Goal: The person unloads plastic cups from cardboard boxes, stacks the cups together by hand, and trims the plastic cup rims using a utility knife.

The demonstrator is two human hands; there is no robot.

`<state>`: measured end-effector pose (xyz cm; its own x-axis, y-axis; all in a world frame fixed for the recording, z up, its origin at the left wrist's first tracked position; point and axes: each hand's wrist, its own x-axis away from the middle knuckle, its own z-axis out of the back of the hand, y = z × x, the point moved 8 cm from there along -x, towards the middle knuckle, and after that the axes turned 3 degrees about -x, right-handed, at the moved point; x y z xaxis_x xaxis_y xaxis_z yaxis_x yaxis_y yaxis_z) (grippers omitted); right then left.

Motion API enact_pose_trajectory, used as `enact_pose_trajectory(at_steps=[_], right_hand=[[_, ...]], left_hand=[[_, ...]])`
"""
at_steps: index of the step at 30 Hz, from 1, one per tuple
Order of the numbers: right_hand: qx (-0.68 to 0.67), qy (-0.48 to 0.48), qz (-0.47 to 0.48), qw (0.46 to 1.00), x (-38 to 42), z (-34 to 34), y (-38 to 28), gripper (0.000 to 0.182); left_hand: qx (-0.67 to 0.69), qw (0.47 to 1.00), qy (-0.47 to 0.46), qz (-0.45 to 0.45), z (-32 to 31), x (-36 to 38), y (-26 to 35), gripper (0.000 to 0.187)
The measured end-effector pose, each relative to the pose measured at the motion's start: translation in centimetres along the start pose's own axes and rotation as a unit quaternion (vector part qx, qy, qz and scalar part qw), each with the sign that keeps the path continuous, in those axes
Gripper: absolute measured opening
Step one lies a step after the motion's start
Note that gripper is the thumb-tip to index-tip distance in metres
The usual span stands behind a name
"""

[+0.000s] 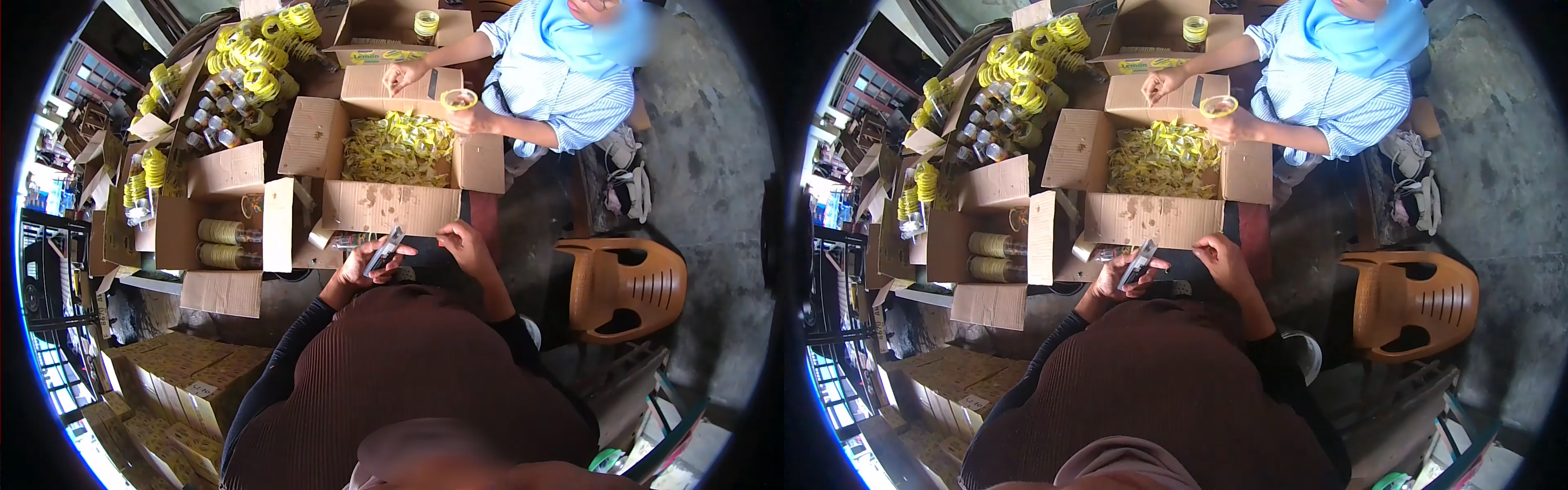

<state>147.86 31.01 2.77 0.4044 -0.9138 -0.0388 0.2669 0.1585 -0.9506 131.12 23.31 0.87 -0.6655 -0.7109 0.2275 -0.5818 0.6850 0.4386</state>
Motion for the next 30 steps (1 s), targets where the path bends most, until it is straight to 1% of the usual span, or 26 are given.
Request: enact_pose_trajectory(at_steps=[1, 2, 3, 4, 5, 6, 7, 9, 10, 12, 13, 14, 15, 16, 17, 18, 19, 20, 21, 22, 23, 25, 27, 28, 30], right_hand=[[0.000, 0.003, 0.000, 1.000, -0.2, 0.0, -1.6, 0.014], [-0.017, -0.008, 0.009, 1.000, -0.5, -0.1, -3.4, 0.008], [-0.035, -0.018, 0.018, 0.999, -0.6, -0.4, -4.3, 0.003], [-0.035, -0.014, 0.018, 0.999, -0.7, -0.4, -4.3, 0.003], [-0.095, -0.033, 0.005, 0.995, -0.6, -0.9, -3.9, 0.005], [-0.155, -0.052, -0.009, 0.986, -0.6, -1.3, -3.5, 0.007], [-0.155, -0.050, -0.009, 0.987, -0.6, -1.5, -3.2, 0.007], [-0.251, -0.056, -0.023, 0.966, -0.7, -2.3, -2.1, 0.011], [-0.251, -0.054, -0.023, 0.966, -0.7, -2.6, -1.4, 0.011], [-0.339, -0.025, -0.137, 0.931, -0.3, -3.5, 1.6, 0.015], [-0.341, -0.022, -0.137, 0.930, -0.2, -3.6, 2.1, 0.015], [-0.389, -0.038, -0.198, 0.899, 0.2, -4.3, 3.3, 0.019], [-0.436, -0.053, -0.258, 0.861, 0.9, -5.3, 4.4, 0.023], [-0.438, -0.051, -0.259, 0.859, 1.3, -5.7, 5.5, 0.023], [-0.467, -0.082, -0.252, 0.844, 1.6, -6.5, 6.5, 0.026], [-0.496, -0.112, -0.246, 0.825, 1.9, -7.2, 6.4, 0.029], [-0.499, -0.109, -0.248, 0.823, 2.2, -7.3, 6.7, 0.029], [-0.499, -0.106, -0.254, 0.822, 2.4, -7.4, 7.1, 0.029], [-0.498, -0.104, -0.260, 0.820, 2.7, -7.5, 7.2, 0.029], [-0.500, -0.102, -0.260, 0.819, 2.7, -7.3, 6.9, 0.029], [-0.499, -0.091, -0.269, 0.819, 2.7, -7.1, 6.8, 0.027], [-0.500, -0.079, -0.281, 0.816, 3.1, -6.9, 6.6, 0.025], [-0.417, -0.067, -0.243, 0.873, 3.2, -6.1, 6.2, 0.032], [-0.418, -0.065, -0.243, 0.873, 3.4, -5.9, 5.9, 0.032], [-0.391, -0.077, -0.255, 0.881, 3.8, -5.6, 5.5, 0.035]], left_hand=[[-0.032, 0.999, 0.001, 0.003, 0.0, -0.1, 0.0, 0.062], [-0.064, 0.998, 0.001, 0.005, -0.1, -0.2, 0.0, 0.064], [-0.066, 0.998, -0.001, 0.008, -0.6, -0.2, 0.4, 0.064], [-0.112, 0.994, 0.002, 0.009, -1.2, -0.1, 0.9, 0.066], [-0.158, 0.987, 0.004, 0.010, -1.9, 0.0, 1.3, 0.069], [-0.207, 0.978, 0.018, 0.032, -1.9, -0.1, 1.6, 0.074], [-0.208, 0.978, 0.016, 0.033, -1.7, -0.3, 1.6, 0.074], [-0.293, 0.956, -0.013, 0.001, -1.7, -0.6, 1.8, 0.075], [-0.294, 0.956, -0.014, 0.003, -1.8, -0.6, 1.7, 0.075], [-0.338, 0.931, -0.098, -0.092, -4.0, -0.3, 2.4, 0.075], [-0.339, 0.931, -0.099, -0.089, -4.0, -0.5, 2.5, 0.075], [-0.392, 0.919, -0.038, 0.016, -2.4, -1.2, 1.5, 0.071], [-0.438, 0.890, 0.024, 0.121, -0.7, -1.1, 0.6, 0.067], [-0.437, 0.899, -0.012, 0.005, -2.5, -1.0, 1.4, 0.057], [-0.438, 0.899, -0.013, 0.008, -1.8, -1.7, 0.7, 0.057], [-0.504, 0.835, -0.078, -0.204, -3.9, -1.8, 2.4, 0.053], [-0.540, 0.725, -0.138, -0.404, -5.9, 0.1, 3.3, 0.050], [-0.540, 0.728, -0.139, -0.399, -5.2, 0.6, 3.2, 0.050], [-0.513, 0.843, -0.056, -0.153, -3.8, -1.0, 2.6, 0.049], [-0.448, 0.887, 0.031, 0.105, -1.5, -0.8, 0.5, 0.048], [-0.449, 0.886, 0.030, 0.107, -1.4, -0.9, 0.4, 0.048], [-0.402, 0.906, 0.064, 0.115, -1.0, -0.8, -0.1, 0.048], [-0.381, 0.914, 0.076, 0.119, -1.6, -0.3, 0.0, 0.047], [-0.361, 0.921, 0.086, 0.120, -1.9, -0.2, 0.2, 0.046], [-0.374, 0.915, 0.070, 0.134, -2.2, -0.5, 0.1, 0.045]])
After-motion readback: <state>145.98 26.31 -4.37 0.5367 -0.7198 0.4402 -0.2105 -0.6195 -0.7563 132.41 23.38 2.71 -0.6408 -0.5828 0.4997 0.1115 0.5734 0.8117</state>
